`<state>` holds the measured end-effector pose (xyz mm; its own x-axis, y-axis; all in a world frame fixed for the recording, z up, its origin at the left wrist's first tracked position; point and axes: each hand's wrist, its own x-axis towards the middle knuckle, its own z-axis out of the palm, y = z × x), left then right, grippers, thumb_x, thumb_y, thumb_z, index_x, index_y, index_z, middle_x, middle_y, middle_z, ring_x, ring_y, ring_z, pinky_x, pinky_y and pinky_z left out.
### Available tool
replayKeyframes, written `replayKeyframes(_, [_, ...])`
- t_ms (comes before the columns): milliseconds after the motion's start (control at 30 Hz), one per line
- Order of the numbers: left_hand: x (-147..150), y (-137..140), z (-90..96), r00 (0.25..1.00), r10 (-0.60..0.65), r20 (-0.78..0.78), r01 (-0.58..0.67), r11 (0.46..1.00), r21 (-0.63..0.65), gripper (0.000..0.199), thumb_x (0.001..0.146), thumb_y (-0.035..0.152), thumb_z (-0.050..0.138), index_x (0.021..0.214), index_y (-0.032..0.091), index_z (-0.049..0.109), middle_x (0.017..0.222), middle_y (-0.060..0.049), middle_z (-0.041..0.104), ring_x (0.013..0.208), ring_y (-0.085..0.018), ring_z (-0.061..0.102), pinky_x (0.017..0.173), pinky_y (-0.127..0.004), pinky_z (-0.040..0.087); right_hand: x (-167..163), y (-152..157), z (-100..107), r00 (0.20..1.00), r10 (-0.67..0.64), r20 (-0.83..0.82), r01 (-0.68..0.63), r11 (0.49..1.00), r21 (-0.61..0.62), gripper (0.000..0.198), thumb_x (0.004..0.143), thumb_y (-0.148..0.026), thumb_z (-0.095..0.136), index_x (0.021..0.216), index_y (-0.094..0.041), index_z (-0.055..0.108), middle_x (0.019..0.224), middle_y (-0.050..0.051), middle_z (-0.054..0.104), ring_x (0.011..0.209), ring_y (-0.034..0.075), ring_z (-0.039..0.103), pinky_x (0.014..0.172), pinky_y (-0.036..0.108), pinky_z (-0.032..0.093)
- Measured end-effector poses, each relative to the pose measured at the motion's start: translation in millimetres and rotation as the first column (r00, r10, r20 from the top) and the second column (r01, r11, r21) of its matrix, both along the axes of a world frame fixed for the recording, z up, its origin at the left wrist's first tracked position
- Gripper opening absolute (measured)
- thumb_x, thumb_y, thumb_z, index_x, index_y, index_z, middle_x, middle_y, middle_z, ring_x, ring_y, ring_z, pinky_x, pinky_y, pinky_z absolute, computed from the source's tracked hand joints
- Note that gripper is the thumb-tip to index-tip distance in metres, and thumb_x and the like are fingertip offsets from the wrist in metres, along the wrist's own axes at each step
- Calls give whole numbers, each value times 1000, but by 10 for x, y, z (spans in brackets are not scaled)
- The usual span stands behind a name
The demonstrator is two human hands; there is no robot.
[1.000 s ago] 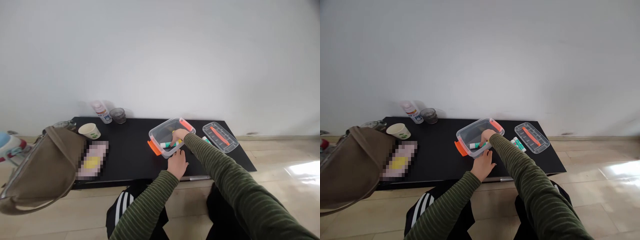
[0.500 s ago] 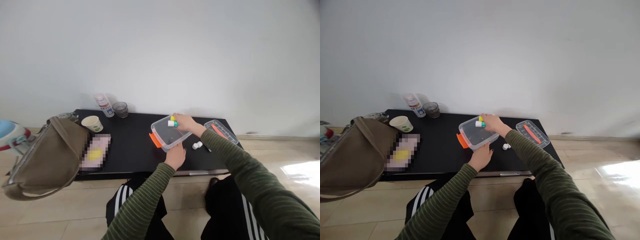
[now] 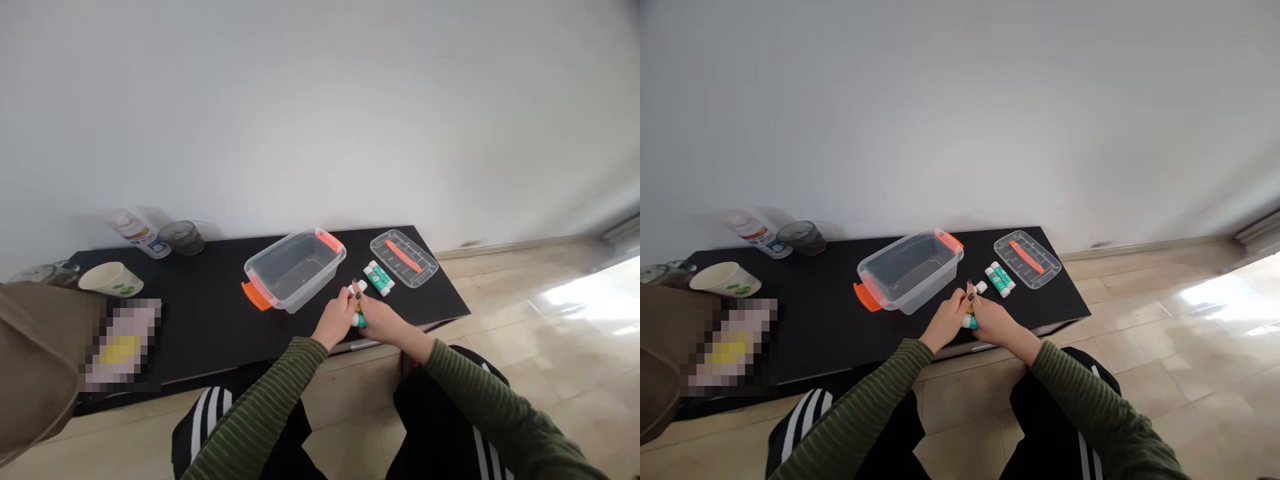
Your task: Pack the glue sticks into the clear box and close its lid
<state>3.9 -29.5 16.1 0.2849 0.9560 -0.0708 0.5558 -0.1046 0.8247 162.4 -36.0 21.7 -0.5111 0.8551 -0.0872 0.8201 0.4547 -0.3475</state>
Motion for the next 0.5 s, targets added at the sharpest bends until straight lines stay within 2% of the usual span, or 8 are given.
replayKeyframes(100, [103,15,-49,992,-27,-124,31,999,27,21,102,35,33,96,23,49,79,-3,68,76,-20,68,66,-28,41,75,-49,-70,995,-83,53,82,996,16,95,72,-12,60,156,-9,16,129,21,60,113,28,61,92,38,50])
replayKeyframes(233, [193,96,-3,974,15,-228,-2,998,56,21,103,34,32,97,22,48,85,-7,70,80,-22,69,67,-28,41,88,-39,26,970,-169,173,149,981,125,89,77,-16,61,155,-11,21,117,18,65,103,29,64,85,38,51])
replayKeyframes(333, [232,154,35,966,69,-248,-57,997,54,21,103,32,30,96,21,47,84,-8,70,79,-22,69,65,-29,41,67,-16,90,947,-240,215,206,964,169,86,78,-15,62,155,-12,24,112,18,66,100,30,64,83,37,51])
replayKeyframes(400, [255,168,44,967,75,-242,-66,997,46,21,103,32,29,97,21,46,85,-8,70,77,-22,69,64,-28,40,69,-6,103,940,-257,222,226,962,154,87,77,-16,63,155,-12,24,113,19,66,101,31,64,84,38,50])
replayKeyframes(500, [260,164,64,972,11,-233,2,999,54,19,103,33,31,99,21,45,85,-6,70,76,-21,69,63,-27,40,125,-1,96,956,-221,195,221,975,24,90,76,-18,64,155,-14,21,121,19,65,104,30,65,81,36,50])
